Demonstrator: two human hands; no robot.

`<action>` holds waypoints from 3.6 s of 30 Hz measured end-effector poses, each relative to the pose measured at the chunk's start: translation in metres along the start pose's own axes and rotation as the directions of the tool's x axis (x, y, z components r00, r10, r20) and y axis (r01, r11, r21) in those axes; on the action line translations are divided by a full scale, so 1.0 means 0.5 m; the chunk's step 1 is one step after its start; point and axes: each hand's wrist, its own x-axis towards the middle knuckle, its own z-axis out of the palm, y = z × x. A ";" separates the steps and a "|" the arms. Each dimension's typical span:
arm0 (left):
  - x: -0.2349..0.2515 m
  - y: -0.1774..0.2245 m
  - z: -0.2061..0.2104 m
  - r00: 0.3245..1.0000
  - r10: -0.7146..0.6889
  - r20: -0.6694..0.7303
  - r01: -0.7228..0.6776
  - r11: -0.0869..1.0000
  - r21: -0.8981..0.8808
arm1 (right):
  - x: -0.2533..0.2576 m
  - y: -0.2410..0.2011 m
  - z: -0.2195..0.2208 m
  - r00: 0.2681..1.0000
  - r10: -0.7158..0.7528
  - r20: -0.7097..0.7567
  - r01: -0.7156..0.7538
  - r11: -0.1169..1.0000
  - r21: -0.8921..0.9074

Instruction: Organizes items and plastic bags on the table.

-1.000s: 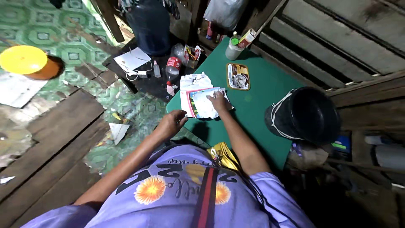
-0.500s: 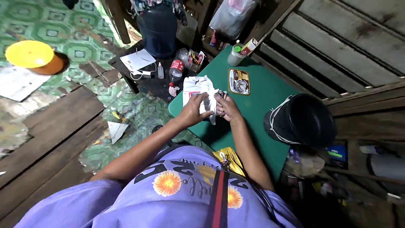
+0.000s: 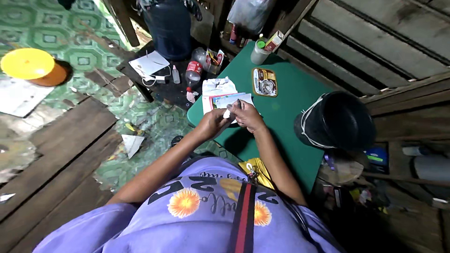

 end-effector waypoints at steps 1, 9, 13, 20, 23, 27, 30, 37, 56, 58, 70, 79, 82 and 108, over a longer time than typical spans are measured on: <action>-0.003 0.001 -0.006 1.000 -0.010 0.006 0.010 1.000 0.011 | 0.000 -0.003 0.007 1.000 -0.015 0.002 0.015 1.000 -0.006; -0.048 0.003 -0.073 0.998 -0.040 -0.042 0.045 0.990 0.135 | -0.011 -0.073 -0.020 0.880 -0.289 -0.376 0.418 0.847 0.328; -0.096 0.019 -0.082 0.999 -0.036 -0.007 0.037 0.995 0.089 | -0.015 -0.121 -0.054 0.812 -0.331 -0.480 0.535 0.751 0.387; -0.077 0.014 -0.091 0.995 0.005 -0.100 0.004 0.995 0.097 | -0.062 -0.161 0.012 0.830 -0.525 -0.191 0.553 0.727 0.407; -0.041 0.032 -0.083 0.978 0.128 -0.162 -0.113 0.989 0.100 | -0.065 -0.172 0.056 0.773 -0.623 -0.116 0.605 0.672 0.427; 0.008 0.036 -0.097 0.960 0.220 -0.172 -0.209 0.975 0.076 | -0.054 -0.195 0.063 0.720 -0.688 -0.091 0.667 0.650 0.365; 0.035 0.041 -0.127 0.968 0.197 -0.154 -0.177 0.975 0.133 | -0.047 -0.212 0.047 0.707 -0.691 -0.148 0.695 0.640 0.329; 0.078 0.095 -0.165 0.925 0.373 -0.077 -0.372 0.928 0.023 | -0.039 -0.248 0.059 0.709 -0.684 -0.173 0.704 0.669 0.240; 0.071 0.049 -0.258 0.956 -0.009 -0.292 -0.101 0.928 -0.359 | -0.017 -0.128 0.019 0.863 -0.304 -0.404 0.380 0.917 0.122; 0.069 0.040 -0.262 0.937 -0.083 -0.339 -0.073 0.904 -0.421 | -0.018 -0.115 0.005 0.834 -0.255 -0.489 0.393 0.896 0.204; 0.068 0.077 -0.199 0.946 -0.104 -0.307 -0.060 0.875 -0.480 | -0.020 -0.074 -0.050 0.762 -0.216 -0.611 0.389 0.906 0.165; 0.043 0.089 -0.156 0.964 -0.261 0.047 0.248 0.826 -0.507 | -0.028 -0.069 0.058 0.451 -0.645 -0.617 0.691 0.690 -0.217; 0.043 0.102 -0.158 0.989 -0.146 0.034 0.144 0.853 -0.501 | 0.005 -0.022 0.118 0.333 -0.847 -0.415 0.841 0.466 -0.276; -0.076 0.102 -0.141 0.998 0.050 0.026 -0.038 0.939 -0.341 | -0.002 -0.060 0.011 0.981 0.181 0.067 -0.013 0.407 -0.913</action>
